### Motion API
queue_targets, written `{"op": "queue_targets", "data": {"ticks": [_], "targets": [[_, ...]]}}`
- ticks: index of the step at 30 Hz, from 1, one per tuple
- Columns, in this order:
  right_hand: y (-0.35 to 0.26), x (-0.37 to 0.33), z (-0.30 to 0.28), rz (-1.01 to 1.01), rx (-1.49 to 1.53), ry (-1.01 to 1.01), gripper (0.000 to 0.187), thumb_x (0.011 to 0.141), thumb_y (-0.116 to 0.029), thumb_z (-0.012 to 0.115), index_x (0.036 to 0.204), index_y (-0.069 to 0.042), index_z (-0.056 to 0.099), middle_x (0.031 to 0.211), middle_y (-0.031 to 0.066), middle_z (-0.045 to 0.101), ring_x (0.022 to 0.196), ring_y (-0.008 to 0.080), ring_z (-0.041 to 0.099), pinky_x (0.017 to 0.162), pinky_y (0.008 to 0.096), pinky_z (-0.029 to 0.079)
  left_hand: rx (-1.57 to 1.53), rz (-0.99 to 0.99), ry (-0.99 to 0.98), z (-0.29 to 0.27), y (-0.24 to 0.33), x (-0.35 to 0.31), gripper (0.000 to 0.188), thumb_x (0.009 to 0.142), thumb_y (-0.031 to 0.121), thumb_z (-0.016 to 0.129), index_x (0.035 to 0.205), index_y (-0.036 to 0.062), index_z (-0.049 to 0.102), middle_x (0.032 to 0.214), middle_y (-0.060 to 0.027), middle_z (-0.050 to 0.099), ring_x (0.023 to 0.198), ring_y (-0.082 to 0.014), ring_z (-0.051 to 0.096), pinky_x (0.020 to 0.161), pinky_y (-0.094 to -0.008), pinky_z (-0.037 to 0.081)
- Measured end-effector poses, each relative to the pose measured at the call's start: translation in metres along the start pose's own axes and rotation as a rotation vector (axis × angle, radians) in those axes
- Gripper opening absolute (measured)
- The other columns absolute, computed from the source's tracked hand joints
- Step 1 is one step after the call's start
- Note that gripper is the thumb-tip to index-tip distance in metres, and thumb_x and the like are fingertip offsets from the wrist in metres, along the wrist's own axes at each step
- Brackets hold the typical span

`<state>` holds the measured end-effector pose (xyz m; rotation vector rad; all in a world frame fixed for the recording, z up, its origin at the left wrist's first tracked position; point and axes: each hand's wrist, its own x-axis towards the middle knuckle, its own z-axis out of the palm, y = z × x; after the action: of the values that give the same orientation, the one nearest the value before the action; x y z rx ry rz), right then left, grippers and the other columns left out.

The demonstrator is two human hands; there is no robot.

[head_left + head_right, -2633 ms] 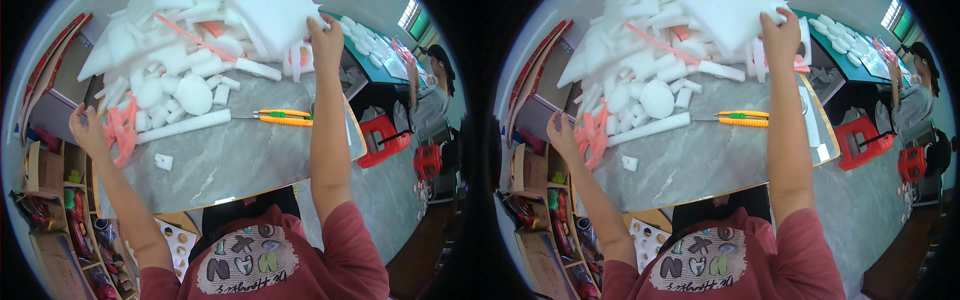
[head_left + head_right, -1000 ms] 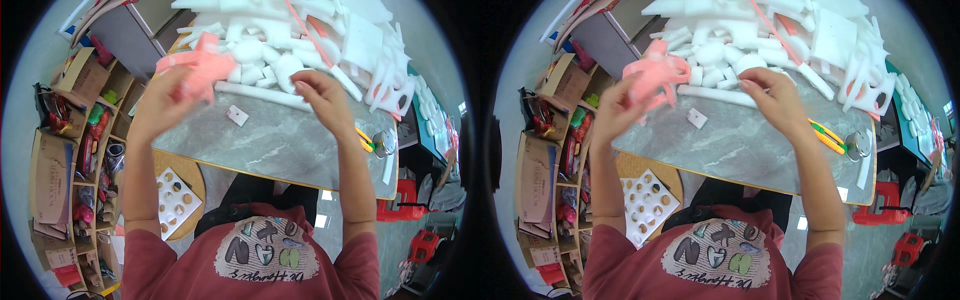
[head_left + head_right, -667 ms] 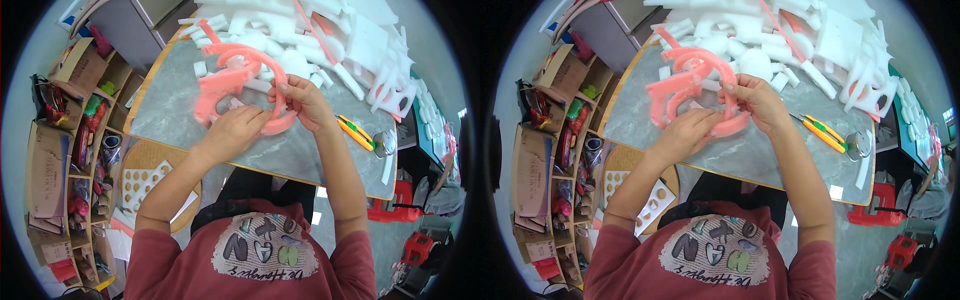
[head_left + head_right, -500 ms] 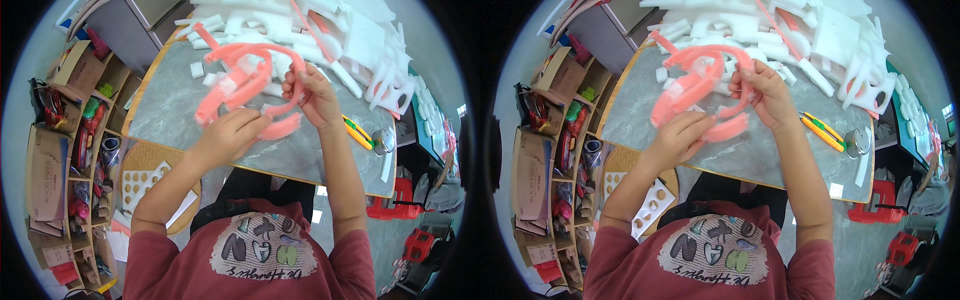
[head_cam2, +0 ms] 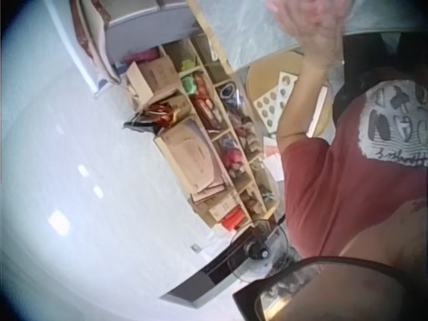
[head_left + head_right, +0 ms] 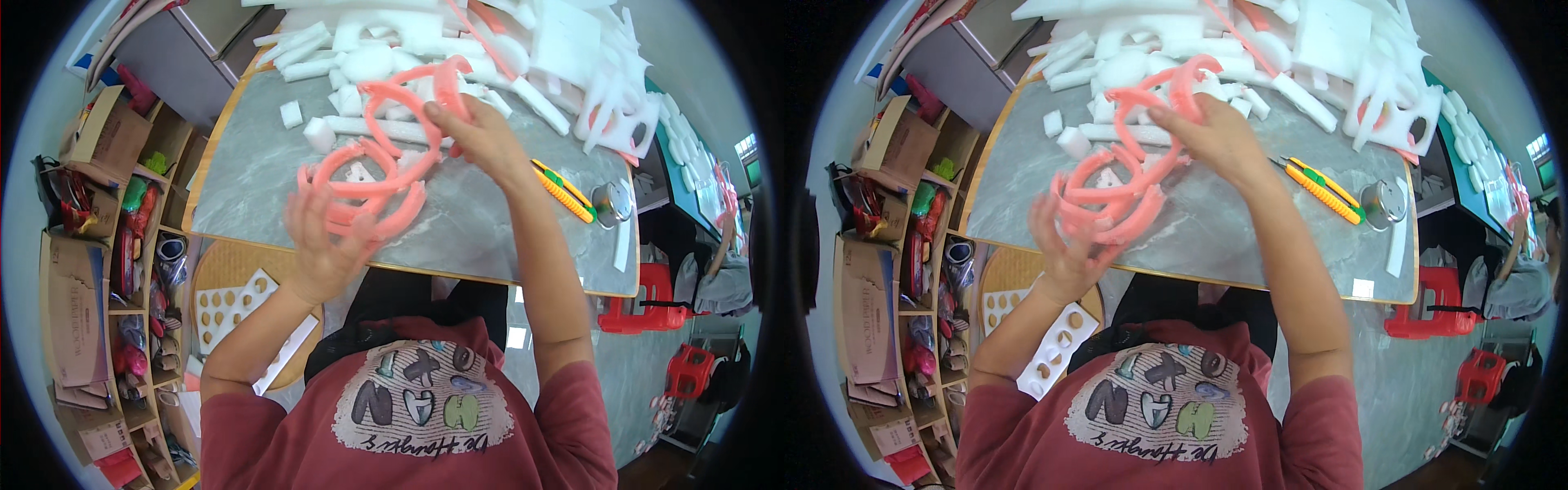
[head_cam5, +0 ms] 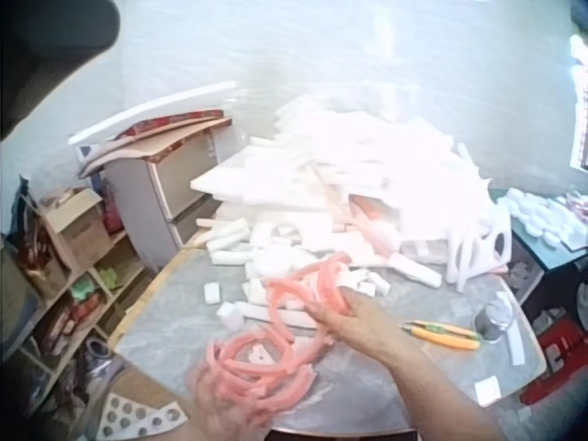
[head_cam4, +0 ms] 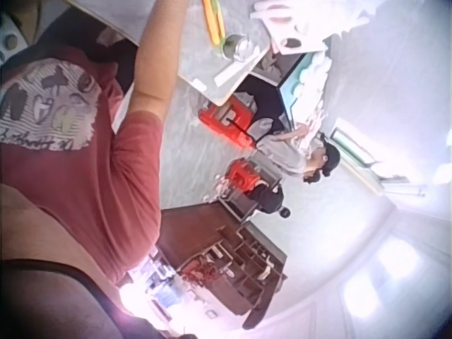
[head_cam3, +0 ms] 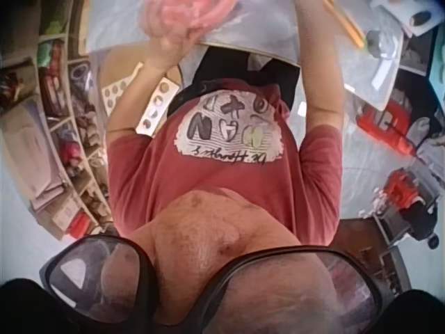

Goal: Cutting and assembling foam components using a utility knife in a workshop environment.

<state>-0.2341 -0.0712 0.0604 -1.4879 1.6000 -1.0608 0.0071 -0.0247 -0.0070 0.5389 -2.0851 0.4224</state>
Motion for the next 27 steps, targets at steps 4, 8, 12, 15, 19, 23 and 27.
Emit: {"op": "queue_targets", "data": {"ticks": [4,8,12,15,19,23,27], "targets": [[-0.001,-0.006,0.016,-0.023,-0.556,0.037,0.072,0.069,-0.043,0.069,0.122,0.000,0.047,0.096,0.0213,0.064,0.091,0.0360,0.062,0.077,0.0414,0.048,-0.036,-0.397,-0.213,-0.006,-0.003,-0.004,0.101,0.051,0.034,0.082,0.134,0.0058,0.032,0.142,-0.0191,0.028,0.127,-0.0386,0.033,0.095,-0.0608,0.025],[0.028,0.002,0.016,-0.143,-0.499,0.121,0.062,0.067,-0.028,0.068,0.118,0.001,0.048,0.092,0.0205,0.064,0.086,0.0325,0.063,0.075,0.0392,0.048,-0.098,-0.538,-0.333,-0.010,-0.007,-0.005,0.097,0.050,0.033,0.083,0.130,0.0001,0.038,0.134,-0.0170,0.039,0.125,-0.0353,0.036,0.094,-0.0610,0.026],[0.004,-0.012,-0.018,-0.153,-0.187,0.161,0.038,0.070,-0.020,0.066,0.099,0.003,0.060,0.084,0.0124,0.066,0.074,0.0193,0.061,0.069,0.0311,0.047,-0.113,-0.321,-0.322,-0.013,-0.022,-0.017,0.070,0.049,0.030,0.083,0.106,0.0009,0.054,0.108,-0.0137,0.054,0.110,-0.0339,0.047,0.096,-0.0539,0.030],[0.011,-0.018,-0.041,-0.194,-0.025,0.357,0.027,0.072,-0.018,0.065,0.091,0.002,0.064,0.079,0.0061,0.065,0.072,0.0109,0.057,0.068,0.0263,0.046,-0.138,-0.276,-0.250,-0.007,-0.027,-0.006,0.055,0.052,0.028,0.083,0.092,0.0020,0.056,0.094,-0.0117,0.056,0.096,-0.0325,0.052,0.091,-0.0471,0.035],[0.004,-0.037,-0.071,-0.114,0.109,0.301,0.031,0.070,-0.004,0.061,0.101,0.003,0.058,0.099,0.0132,0.059,0.095,0.0219,0.055,0.085,0.0333,0.044,-0.089,-0.489,-0.287,-0.014,-0.034,0.024,0.043,0.064,0.027,0.080,0.089,0.0029,0.056,0.082,-0.0107,0.058,0.072,-0.0218,0.056,0.073,-0.0346,0.046],[0.013,-0.066,-0.080,-0.439,0.107,0.418,0.045,0.071,-0.004,0.059,0.115,0.004,0.051,0.106,0.0110,0.057,0.099,0.0180,0.054,0.087,0.0300,0.043,-0.085,-0.495,-0.252,-0.017,-0.042,0.062,0.042,0.066,0.032,0.079,0.083,0.0015,0.056,0.070,-0.0087,0.056,0.063,-0.0234,0.056,0.061,-0.0331,0.046],[0.008,-0.081,-0.079,-0.385,-0.107,0.510,0.055,0.073,-0.006,0.061,0.125,0.003,0.044,0.116,0.0139,0.055,0.112,0.0187,0.049,0.094,0.0307,0.039,-0.392,-0.673,-0.076,-0.003,-0.055,0.101,0.041,0.071,0.034,0.076,0.089,0.0006,0.060,0.074,-0.0051,0.060,0.066,-0.0138,0.058,0.059,-0.0291,0.046]]}}
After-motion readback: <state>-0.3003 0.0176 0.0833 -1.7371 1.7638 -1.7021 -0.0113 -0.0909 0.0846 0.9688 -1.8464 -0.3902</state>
